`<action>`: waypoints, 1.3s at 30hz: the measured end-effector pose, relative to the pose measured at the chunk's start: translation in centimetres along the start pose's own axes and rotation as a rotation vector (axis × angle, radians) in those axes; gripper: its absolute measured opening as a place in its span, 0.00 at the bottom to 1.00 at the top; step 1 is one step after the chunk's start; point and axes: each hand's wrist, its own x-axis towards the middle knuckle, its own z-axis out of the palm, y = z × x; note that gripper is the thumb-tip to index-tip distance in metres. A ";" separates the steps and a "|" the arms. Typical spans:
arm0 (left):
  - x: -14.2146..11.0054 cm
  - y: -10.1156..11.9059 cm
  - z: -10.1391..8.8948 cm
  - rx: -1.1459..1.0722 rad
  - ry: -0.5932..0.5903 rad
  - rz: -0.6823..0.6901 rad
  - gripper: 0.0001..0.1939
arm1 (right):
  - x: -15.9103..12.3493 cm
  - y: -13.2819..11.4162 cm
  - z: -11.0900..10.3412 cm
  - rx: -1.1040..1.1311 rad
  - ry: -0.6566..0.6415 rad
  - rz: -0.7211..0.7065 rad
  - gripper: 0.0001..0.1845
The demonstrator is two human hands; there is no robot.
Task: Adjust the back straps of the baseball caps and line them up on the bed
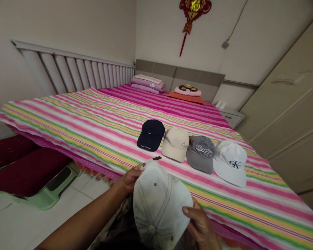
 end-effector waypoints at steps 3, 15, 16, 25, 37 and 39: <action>0.0 0.3 0.0 0.005 -0.025 0.002 0.09 | -0.4 -0.4 -0.4 0.034 0.023 -0.044 0.38; 0.0 0.8 2.2 0.127 -0.074 -0.077 0.15 | -1.9 -1.8 -1.5 -0.136 0.013 -0.008 0.31; 0.0 0.8 2.5 0.150 -0.081 -0.096 0.15 | -2.1 -2.0 -1.6 -0.139 0.012 -0.016 0.29; 0.4 0.9 4.6 0.278 -0.132 -0.183 0.20 | -3.0 -3.2 -1.1 -0.124 0.038 -0.065 0.16; 1.5 -0.1 6.8 0.386 -0.095 -0.151 0.15 | -3.8 -3.5 -0.2 -0.130 -0.172 -0.180 0.16; 1.7 -0.2 7.2 0.405 -0.091 -0.157 0.15 | -3.9 -3.8 0.1 -0.144 -0.121 -0.214 0.14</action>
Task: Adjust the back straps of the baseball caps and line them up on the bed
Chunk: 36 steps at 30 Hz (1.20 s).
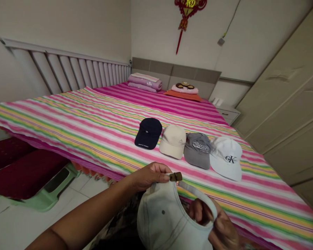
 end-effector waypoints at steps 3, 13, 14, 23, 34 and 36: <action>0.3 0.2 0.4 -0.003 0.008 0.001 0.15 | 0.0 -0.8 0.6 0.029 0.064 -0.042 0.11; 0.7 0.2 1.1 -0.084 0.011 0.055 0.15 | 0.6 -3.2 3.5 0.023 0.074 -0.010 0.25; 0.7 0.2 1.1 -0.109 0.022 0.060 0.15 | 0.7 -3.5 3.7 0.036 0.089 -0.005 0.28; 0.5 0.3 1.1 -0.169 0.028 0.086 0.15 | 1.7 -3.5 3.4 0.051 0.001 -0.064 0.12; 0.7 -0.3 0.9 -0.059 0.031 0.077 0.16 | 3.4 -3.9 4.9 -0.242 0.061 0.024 0.12; 0.7 -0.4 0.9 -0.062 0.005 0.079 0.17 | 4.0 -3.4 5.2 -0.382 0.084 0.051 0.12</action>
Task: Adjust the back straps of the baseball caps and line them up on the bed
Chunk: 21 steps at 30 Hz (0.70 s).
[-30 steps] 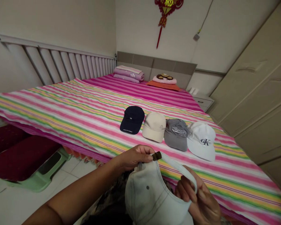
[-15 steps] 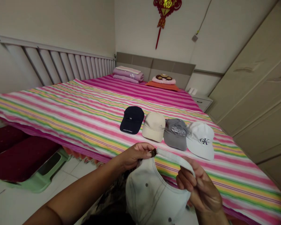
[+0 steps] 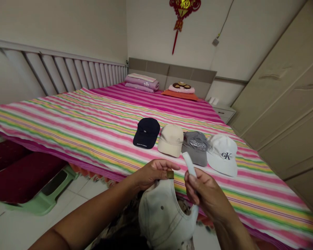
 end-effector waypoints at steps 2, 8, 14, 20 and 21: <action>0.0 0.0 0.1 -0.022 -0.030 -0.008 0.19 | 0.5 0.2 0.6 -0.086 0.008 -0.007 0.11; 0.2 0.1 0.9 -0.084 -0.117 -0.022 0.26 | 0.9 1.2 1.6 -0.270 0.011 -0.048 0.19; 0.0 -0.2 0.5 -0.033 -0.061 0.028 0.19 | 0.4 1.7 1.5 -0.353 0.062 -0.057 0.11; -0.8 0.0 0.5 0.166 0.029 -0.062 0.17 | 0.3 1.6 2.0 -0.395 0.114 -0.086 0.09; -0.9 0.1 0.6 0.170 0.051 -0.071 0.17 | 0.4 1.6 2.1 -0.403 0.122 -0.094 0.09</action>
